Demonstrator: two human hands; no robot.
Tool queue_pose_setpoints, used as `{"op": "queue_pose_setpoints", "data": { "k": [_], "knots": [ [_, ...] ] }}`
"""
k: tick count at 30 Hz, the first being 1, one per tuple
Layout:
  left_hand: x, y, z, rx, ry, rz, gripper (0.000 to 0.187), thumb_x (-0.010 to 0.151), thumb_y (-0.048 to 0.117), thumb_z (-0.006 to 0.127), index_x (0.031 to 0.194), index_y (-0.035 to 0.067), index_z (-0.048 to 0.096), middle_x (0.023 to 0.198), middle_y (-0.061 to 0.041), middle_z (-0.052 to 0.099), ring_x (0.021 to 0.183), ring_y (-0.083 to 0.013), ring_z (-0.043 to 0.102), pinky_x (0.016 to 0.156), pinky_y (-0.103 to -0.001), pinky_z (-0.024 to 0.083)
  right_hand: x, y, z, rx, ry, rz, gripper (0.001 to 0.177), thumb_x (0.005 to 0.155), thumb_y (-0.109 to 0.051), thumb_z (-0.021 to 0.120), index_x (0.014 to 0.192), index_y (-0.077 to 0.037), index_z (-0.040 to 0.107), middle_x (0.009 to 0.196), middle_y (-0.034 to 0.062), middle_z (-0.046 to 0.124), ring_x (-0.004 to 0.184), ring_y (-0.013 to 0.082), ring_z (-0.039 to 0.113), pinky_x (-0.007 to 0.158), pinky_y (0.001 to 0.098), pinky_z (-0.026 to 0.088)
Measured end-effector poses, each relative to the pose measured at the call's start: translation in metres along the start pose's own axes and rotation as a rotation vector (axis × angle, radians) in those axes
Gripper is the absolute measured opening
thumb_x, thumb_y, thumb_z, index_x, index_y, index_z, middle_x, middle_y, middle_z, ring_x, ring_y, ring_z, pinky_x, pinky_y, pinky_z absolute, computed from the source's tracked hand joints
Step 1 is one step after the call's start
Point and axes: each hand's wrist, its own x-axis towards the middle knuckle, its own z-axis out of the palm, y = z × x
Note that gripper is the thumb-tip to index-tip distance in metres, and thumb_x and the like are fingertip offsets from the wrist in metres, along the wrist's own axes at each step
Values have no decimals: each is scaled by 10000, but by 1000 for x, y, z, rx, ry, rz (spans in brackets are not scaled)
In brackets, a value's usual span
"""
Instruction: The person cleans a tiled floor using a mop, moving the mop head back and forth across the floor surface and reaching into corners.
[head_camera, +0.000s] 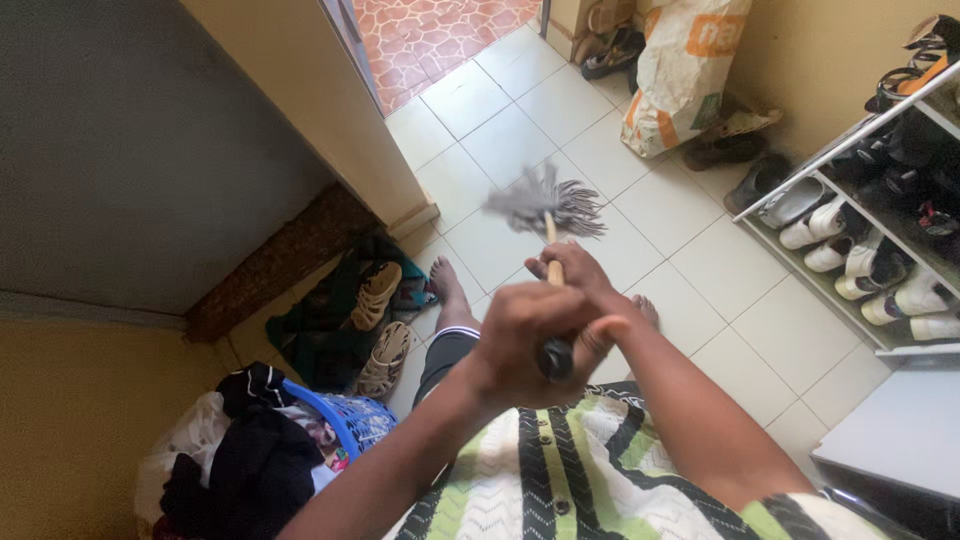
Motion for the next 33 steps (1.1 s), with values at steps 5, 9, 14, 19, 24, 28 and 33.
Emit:
{"op": "queue_pose_setpoints", "data": {
  "k": [5, 9, 14, 19, 24, 28, 33],
  "knots": [
    [12, 7, -5, -241, 58, -5, 367, 1122, 324, 604, 868, 64, 661, 710, -41, 648, 564, -98, 656, 497, -260, 492, -37, 8, -33, 18, 59, 30, 319, 959, -310, 726, 807, -53, 616, 814, 124, 619, 735, 265, 566, 697, 394, 483],
    [14, 1, 20, -353, 15, -72, 346, 1081, 302, 637, 835, 65, 689, 663, -27, 642, 506, -64, 602, 434, -246, 449, -97, 24, -65, 38, 144, 106, 332, 974, -311, 706, 805, -48, 595, 809, 129, 603, 730, 251, 547, 687, 396, 468],
    [-1, 6, 64, -614, -161, -235, 371, 1068, 236, 612, 734, 74, 623, 574, 9, 548, 490, -41, 482, 424, -258, 373, -174, 39, -80, 84, 209, 288, 349, 993, -311, 682, 803, -43, 568, 802, 136, 582, 722, 234, 523, 674, 397, 450],
    [-10, 24, 67, -594, -218, -234, 453, 1084, 202, 615, 670, 68, 488, 537, -3, 433, 489, -58, 395, 458, -289, 322, -175, 16, -77, 194, 309, 442, 366, 1011, -312, 658, 800, -37, 542, 796, 143, 561, 715, 217, 499, 662, 399, 432],
    [-9, 28, 38, -513, -254, -249, 469, 1036, 152, 593, 605, 111, 413, 497, -4, 395, 440, -82, 389, 436, -318, 283, -124, -26, -50, 408, 384, 534, 383, 1030, -313, 634, 798, -32, 515, 789, 150, 540, 708, 200, 476, 649, 401, 413],
    [-15, 27, 21, -349, -157, -219, 446, 1029, 107, 614, 622, 110, 433, 514, -33, 391, 421, -139, 404, 464, -337, 318, -57, 0, -4, 104, 350, 154, 417, 1062, -210, 688, 758, -11, 483, 747, 157, 455, 677, 224, 421, 608, 397, 404],
    [-12, 40, 19, -218, -225, -152, 357, 946, 104, 654, 624, 132, 504, 541, -30, 491, 446, -185, 507, 498, -353, 403, -20, -12, 33, 191, 253, -68, 311, 912, -199, 778, 762, -46, 552, 684, 85, 528, 588, 191, 456, 552, 374, 451]
  ]
}}
